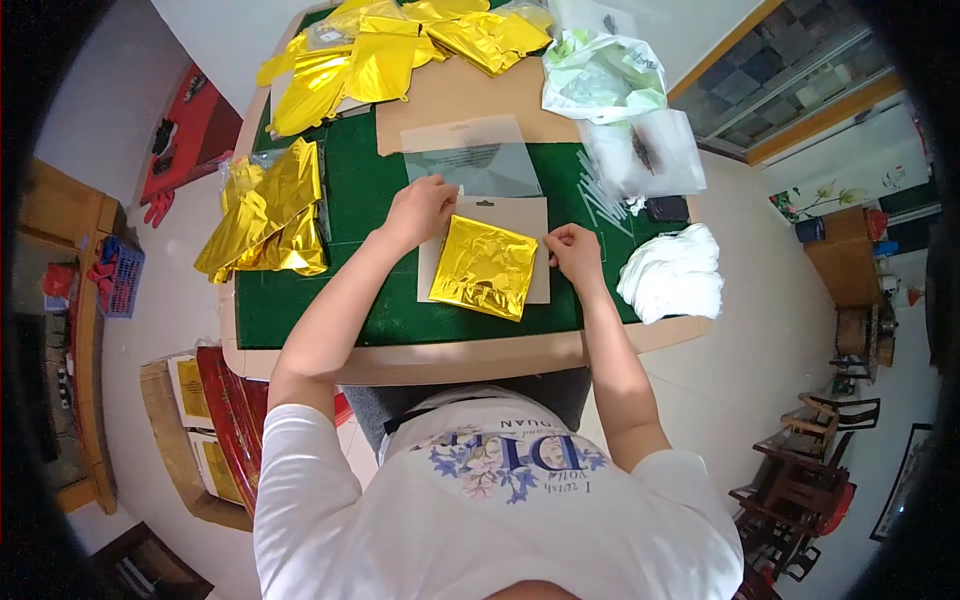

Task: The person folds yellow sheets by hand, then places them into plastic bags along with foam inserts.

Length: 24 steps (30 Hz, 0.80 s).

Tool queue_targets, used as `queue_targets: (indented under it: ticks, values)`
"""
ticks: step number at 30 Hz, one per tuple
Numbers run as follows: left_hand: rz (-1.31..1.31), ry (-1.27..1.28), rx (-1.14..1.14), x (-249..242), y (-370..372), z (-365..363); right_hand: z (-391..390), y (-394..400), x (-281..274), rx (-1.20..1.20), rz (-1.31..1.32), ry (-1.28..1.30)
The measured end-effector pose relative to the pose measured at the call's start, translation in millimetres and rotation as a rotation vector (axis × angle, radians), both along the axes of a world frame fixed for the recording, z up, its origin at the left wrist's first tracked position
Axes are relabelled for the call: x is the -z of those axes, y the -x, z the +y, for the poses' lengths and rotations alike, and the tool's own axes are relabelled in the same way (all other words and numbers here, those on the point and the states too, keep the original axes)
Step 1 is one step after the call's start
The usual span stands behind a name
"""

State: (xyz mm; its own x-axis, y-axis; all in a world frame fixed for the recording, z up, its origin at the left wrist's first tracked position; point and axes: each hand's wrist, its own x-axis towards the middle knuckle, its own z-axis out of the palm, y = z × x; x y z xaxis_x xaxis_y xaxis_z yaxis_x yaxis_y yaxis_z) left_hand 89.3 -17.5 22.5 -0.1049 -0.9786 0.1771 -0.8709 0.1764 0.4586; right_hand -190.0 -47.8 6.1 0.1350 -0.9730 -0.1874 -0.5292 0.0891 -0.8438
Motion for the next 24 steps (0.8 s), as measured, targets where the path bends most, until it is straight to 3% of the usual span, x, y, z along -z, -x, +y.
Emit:
queue_targets:
  ticks: [13, 24]
  values:
    - [0.019, 0.168, 0.024, 7, -2, 0, -22, -1, 10, -0.016, 0.023, -0.038]
    - [-0.038, 0.068, 0.016, 5, 18, -20, -24, 0, 12, -0.025, 0.062, -0.021]
